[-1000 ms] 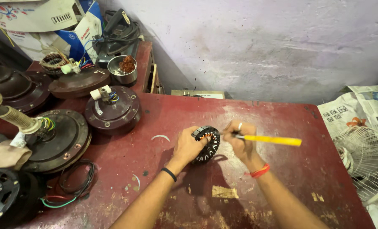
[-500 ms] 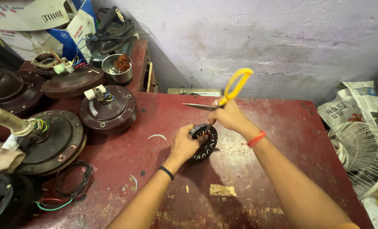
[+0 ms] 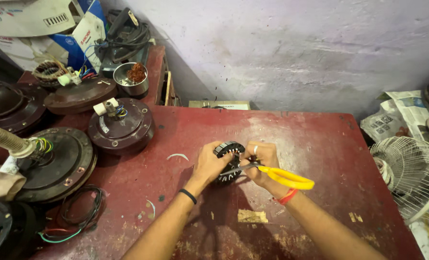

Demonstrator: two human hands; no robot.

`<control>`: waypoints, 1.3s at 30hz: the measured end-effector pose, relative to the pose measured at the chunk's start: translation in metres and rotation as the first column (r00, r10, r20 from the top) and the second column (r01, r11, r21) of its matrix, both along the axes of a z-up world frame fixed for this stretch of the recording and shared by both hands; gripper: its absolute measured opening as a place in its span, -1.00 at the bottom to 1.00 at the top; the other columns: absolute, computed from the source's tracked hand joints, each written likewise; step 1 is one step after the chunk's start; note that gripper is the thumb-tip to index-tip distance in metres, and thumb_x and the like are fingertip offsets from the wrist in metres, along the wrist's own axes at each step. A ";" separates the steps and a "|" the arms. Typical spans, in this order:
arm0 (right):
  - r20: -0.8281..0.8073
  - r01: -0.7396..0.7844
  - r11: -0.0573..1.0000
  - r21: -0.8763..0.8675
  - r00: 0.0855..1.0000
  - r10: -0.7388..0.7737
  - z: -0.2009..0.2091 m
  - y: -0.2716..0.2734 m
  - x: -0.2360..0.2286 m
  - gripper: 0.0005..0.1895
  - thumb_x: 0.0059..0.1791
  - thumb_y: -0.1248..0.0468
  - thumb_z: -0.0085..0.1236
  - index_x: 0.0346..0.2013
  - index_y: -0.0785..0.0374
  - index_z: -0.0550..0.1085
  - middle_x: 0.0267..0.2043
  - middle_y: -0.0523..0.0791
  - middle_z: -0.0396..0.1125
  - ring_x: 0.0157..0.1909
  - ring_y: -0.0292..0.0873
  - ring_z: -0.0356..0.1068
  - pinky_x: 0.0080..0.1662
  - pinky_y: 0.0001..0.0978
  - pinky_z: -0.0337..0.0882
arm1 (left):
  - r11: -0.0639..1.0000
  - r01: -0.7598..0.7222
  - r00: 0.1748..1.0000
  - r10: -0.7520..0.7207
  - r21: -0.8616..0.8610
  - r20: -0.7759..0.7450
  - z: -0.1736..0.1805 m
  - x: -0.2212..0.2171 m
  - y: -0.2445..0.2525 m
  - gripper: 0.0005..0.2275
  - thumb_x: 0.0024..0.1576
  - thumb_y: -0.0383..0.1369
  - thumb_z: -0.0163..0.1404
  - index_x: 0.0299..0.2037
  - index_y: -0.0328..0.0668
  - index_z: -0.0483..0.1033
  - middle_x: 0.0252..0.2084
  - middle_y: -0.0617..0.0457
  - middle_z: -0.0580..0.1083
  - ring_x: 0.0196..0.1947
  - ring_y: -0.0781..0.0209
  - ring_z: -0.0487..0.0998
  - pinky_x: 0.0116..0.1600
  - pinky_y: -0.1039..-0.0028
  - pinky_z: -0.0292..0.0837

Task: The person uses yellow-handled scissors to trim and adjust copper windings on a circular motor stator. They rotate the stator to access different slots, cutting protruding wire ends and tucking them into place.

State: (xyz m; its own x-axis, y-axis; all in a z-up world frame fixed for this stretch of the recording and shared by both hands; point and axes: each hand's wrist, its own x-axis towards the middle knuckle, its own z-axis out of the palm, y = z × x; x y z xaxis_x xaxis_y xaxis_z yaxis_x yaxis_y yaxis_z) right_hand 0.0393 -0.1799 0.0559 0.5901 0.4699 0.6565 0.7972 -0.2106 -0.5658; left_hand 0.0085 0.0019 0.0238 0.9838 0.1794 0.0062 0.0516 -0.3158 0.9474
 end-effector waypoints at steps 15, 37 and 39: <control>-0.839 0.008 0.977 0.211 0.514 0.178 -0.026 0.007 0.078 -0.83 -0.25 0.42 0.05 -0.72 0.29 0.29 -0.70 -0.14 0.18 -0.68 -0.30 0.02 -0.58 -0.37 -0.03 | 0.910 0.149 0.988 -0.120 -0.388 0.097 -0.039 -0.004 0.021 -0.80 0.08 -0.35 0.14 -0.19 -0.35 0.63 -0.39 0.20 0.59 -0.39 0.50 0.52 -0.27 0.57 0.46; 0.038 0.139 0.962 0.236 0.988 -0.152 -0.008 0.000 -0.044 -0.93 -0.21 0.48 0.06 -0.46 0.42 0.48 -0.44 0.01 0.42 -0.46 -0.14 0.45 -0.39 -0.42 0.41 | 0.985 0.158 0.908 -0.119 -0.067 0.401 -0.034 0.001 0.021 -0.73 0.04 -0.48 0.15 -0.04 -0.37 0.61 -0.08 -0.02 0.59 -0.09 0.28 0.60 0.04 0.45 0.47; 0.080 0.156 0.971 0.179 0.982 -0.173 -0.005 0.002 -0.050 -0.91 -0.22 0.46 0.09 -0.44 0.40 0.49 -0.43 -0.01 0.40 -0.45 -0.13 0.45 -0.38 -0.41 0.41 | 0.992 0.108 0.953 -0.086 -0.059 0.290 -0.030 0.000 0.015 -0.68 0.02 -0.49 0.13 0.02 -0.27 0.61 -0.11 -0.02 0.63 -0.12 0.28 0.64 0.04 0.45 0.50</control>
